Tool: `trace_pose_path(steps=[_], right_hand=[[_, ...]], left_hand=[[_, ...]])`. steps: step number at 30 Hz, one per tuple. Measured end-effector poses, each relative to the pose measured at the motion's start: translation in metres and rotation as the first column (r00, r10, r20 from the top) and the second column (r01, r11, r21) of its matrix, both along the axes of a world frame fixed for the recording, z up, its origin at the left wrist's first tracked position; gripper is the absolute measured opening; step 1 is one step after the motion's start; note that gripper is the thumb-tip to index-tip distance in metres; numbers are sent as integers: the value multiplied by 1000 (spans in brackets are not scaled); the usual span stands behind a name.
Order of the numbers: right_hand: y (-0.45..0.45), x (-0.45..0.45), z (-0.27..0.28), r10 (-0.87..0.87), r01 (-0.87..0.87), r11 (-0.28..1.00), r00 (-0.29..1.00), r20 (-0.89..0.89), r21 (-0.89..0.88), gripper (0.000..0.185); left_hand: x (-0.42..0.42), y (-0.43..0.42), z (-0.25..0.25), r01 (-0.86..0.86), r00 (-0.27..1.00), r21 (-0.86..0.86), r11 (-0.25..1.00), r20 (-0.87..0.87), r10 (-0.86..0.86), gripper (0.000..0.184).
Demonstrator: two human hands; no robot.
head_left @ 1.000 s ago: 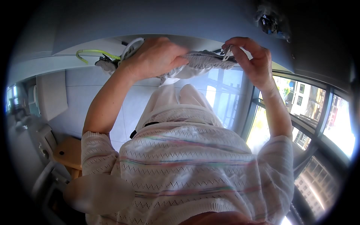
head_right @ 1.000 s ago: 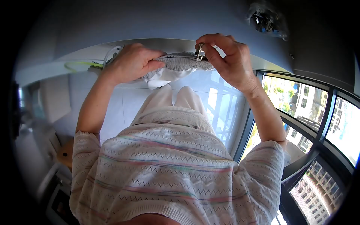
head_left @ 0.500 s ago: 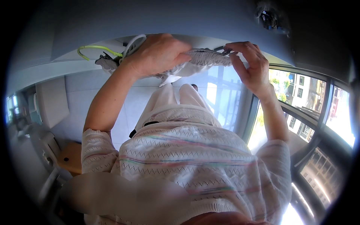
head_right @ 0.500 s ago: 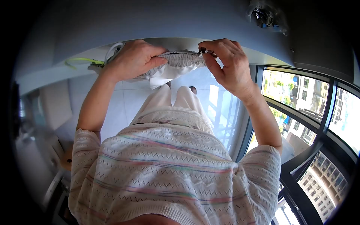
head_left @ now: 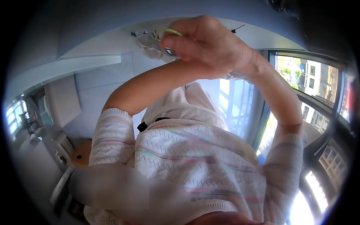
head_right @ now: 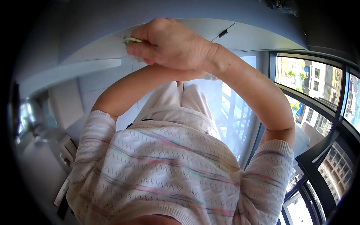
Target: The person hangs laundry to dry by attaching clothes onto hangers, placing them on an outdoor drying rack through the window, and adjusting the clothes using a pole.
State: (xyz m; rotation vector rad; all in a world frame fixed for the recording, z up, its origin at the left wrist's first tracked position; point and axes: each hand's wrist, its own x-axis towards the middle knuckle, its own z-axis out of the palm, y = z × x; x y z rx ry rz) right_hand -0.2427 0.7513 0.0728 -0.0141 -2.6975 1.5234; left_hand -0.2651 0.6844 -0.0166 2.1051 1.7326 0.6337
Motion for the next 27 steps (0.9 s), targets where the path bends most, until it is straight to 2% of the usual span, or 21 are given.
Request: trace_pose_path(steps=[1,2,4,5,8,9,11,12,14,15,16,17,18,19,21,22,23,25,27], right_hand=[[-2,3,1,47,-45,999,996,75,-25,30],[-2,12,-10,-71,77,954,997,30,-289,29],[18,31,-23,-225,225,907,973,42,-357,31],[26,44,-26,-302,300,873,951,57,-384,32],[13,92,-18,-306,316,856,948,90,-409,34],[15,106,-21,-351,347,838,934,69,-422,34],[18,132,-27,-457,412,801,890,2,-435,34],[9,143,-24,-512,477,758,858,47,-445,34],[-13,159,-14,-595,558,722,802,44,-410,34],[-24,166,-12,-639,604,692,767,52,-394,34],[-27,169,-16,-669,619,698,743,-20,-359,34],[-34,165,-16,-699,632,657,715,-17,-411,33],[-45,175,-16,-731,666,634,682,-25,-394,33],[-56,182,-18,-757,693,613,652,-33,-380,33],[-76,194,-30,-824,713,513,565,-41,-478,32],[-87,200,-33,-854,730,472,518,-51,-493,30],[-105,215,-32,-849,730,509,512,-128,-457,30],[-147,236,-30,-918,798,387,381,-112,-461,30],[-190,260,-27,-951,786,310,266,-161,-535,31]], left_hand=[[9,-1,-2,37,989,72,997,-146,-26,34],[16,-3,-3,78,960,140,987,-276,-37,34],[26,-18,-2,176,931,240,955,-354,-82,33],[29,-29,-3,209,947,283,936,-299,-121,33],[10,-69,-4,177,963,375,910,123,-238,27],[-7,-75,-10,86,979,359,929,140,-145,23],[-45,-70,-19,-143,989,326,935,88,120,28],[-58,-60,-14,-181,978,379,908,-32,208,32],[-75,-38,-19,-211,966,451,867,-37,255,37],[-83,-27,-25,-167,986,298,940,40,162,39],[-95,-17,-34,-99,989,134,986,127,82,40],[-107,-8,-44,-14,975,-38,999,220,22,41],[-102,3,-52,26,972,-119,993,236,3,39],[-101,12,-58,100,941,-190,977,337,-30,37],[-104,20,-75,245,859,-340,908,511,-41,34],[-102,21,-78,302,819,-330,894,570,-66,32],[-92,17,-76,362,775,-310,879,624,-99,31],[-75,15,-72,470,701,-296,832,697,-148,28],[-50,7,-72,562,631,-293,773,757,-172,26]])
